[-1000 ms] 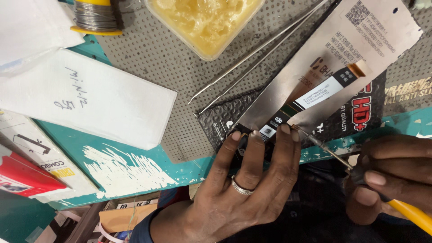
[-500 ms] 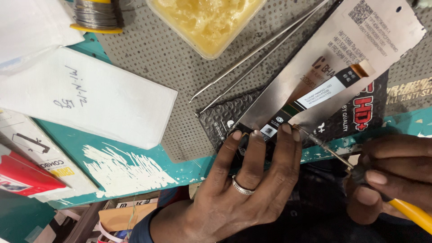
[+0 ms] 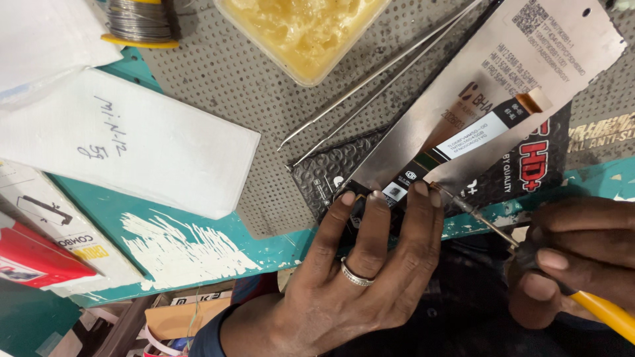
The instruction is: The person uses a soldering iron to apply heat to a small electronic component on a circuit board. They hold the board steady with one hand while manipulating the soldering iron with the other, focusing on specific connection points.
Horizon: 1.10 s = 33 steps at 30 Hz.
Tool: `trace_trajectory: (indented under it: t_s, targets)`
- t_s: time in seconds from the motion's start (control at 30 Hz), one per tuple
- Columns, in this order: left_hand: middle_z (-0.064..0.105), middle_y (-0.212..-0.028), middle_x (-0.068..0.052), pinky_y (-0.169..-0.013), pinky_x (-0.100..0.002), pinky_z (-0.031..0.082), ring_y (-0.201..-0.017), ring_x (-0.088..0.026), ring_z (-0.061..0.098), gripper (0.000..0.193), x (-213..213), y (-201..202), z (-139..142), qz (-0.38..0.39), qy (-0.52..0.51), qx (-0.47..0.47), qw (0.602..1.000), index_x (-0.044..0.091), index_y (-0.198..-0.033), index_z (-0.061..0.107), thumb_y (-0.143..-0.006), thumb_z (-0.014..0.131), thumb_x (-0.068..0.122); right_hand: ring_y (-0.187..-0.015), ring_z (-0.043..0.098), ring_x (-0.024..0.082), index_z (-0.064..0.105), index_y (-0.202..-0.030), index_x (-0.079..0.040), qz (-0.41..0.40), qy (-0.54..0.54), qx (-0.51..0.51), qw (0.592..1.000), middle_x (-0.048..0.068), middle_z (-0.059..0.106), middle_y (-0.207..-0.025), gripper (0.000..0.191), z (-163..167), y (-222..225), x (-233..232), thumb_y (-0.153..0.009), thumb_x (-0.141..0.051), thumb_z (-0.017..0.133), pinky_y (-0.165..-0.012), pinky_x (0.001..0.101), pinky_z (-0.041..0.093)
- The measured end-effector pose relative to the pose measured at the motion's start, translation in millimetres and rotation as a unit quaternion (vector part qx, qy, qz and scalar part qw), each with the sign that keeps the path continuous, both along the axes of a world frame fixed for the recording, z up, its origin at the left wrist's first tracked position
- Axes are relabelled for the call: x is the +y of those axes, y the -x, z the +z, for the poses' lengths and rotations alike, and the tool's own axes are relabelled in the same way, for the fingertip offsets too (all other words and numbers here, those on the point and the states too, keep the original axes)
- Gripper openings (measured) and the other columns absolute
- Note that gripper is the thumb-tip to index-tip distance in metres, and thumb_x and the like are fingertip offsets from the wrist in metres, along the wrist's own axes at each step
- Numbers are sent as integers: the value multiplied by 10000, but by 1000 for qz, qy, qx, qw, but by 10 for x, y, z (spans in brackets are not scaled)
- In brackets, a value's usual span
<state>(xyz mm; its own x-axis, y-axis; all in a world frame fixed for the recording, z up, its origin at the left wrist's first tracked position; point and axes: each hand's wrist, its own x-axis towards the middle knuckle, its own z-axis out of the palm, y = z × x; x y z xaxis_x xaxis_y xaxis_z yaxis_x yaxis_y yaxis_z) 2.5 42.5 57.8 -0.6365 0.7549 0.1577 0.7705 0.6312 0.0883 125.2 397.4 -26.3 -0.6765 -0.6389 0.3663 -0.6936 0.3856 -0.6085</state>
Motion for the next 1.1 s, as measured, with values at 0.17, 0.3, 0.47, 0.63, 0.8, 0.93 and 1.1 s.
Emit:
trace_trajectory:
  t_s: [0.17, 0.3, 0.47, 0.63, 0.8, 0.93, 1.1]
  targets:
    - [648, -1307, 32, -1064, -382, 499, -1153, -161, 589, 371, 7, -9, -6, 2, -1, -2, 1000, 159, -1293, 751, -1065, 539, 360, -1047, 717, 182, 605, -1104, -70, 33, -42, -105, 993, 55, 715, -1040, 378, 171, 19, 106, -820, -156, 839, -910, 295, 568]
    - [645, -1315, 34, -1072, -383, 501, -1161, -160, 587, 360, 15, -22, -14, 7, -3, -4, 1000, 160, -1303, 755, -1079, 551, 355, -1059, 718, 177, 605, -1111, -67, 26, -39, -111, 993, 63, 722, -1046, 377, 202, 85, 34, -818, -141, 830, -929, 277, 594]
    - [646, -1311, 31, -1067, -385, 503, -1157, -163, 587, 363, 11, -21, -10, 6, -3, -6, 1000, 155, -1301, 758, -1078, 551, 355, -1066, 724, 153, 602, -1123, -78, -11, -12, -101, 995, 54, 724, -1051, 387, 196, 125, -131, -834, -145, 852, -914, 268, 567]
    - [652, -1307, 24, -1067, -389, 499, -1155, -173, 584, 376, -5, -8, -3, -3, 3, -2, 1000, 149, -1301, 760, -1066, 546, 350, -1074, 718, 171, 600, -1126, -65, 42, -45, -95, 994, 55, 723, -1060, 372, 208, 22, 88, -873, -193, 841, -923, 293, 565]
    - [652, -1309, 23, -1074, -397, 496, -1160, -177, 581, 372, 5, -15, -14, 0, -4, -6, 1000, 148, -1302, 758, -1074, 543, 349, -1070, 726, 155, 597, -1131, -64, 19, -43, -117, 992, 29, 737, -1059, 364, 84, -131, 158, -862, -179, 814, -928, 289, 564]
    - [649, -1318, 23, -1080, -397, 494, -1167, -175, 578, 370, 5, -16, -14, 1, -5, -8, 1000, 150, -1315, 755, -1080, 549, 348, -1055, 714, 189, 587, -1142, -83, 28, -24, -120, 992, 52, 718, -1028, 356, 166, -16, 97, -892, -217, 801, -952, 322, 564]
    - [649, -1312, 25, -1073, -392, 492, -1160, -173, 582, 376, -10, 2, 2, -5, 2, -1, 1000, 152, -1306, 754, -1058, 552, 349, -1054, 734, 163, 584, -1168, -55, 2, -23, -89, 996, 58, 731, -1044, 333, 142, 43, -68, -891, -80, 766, -931, 299, 569]
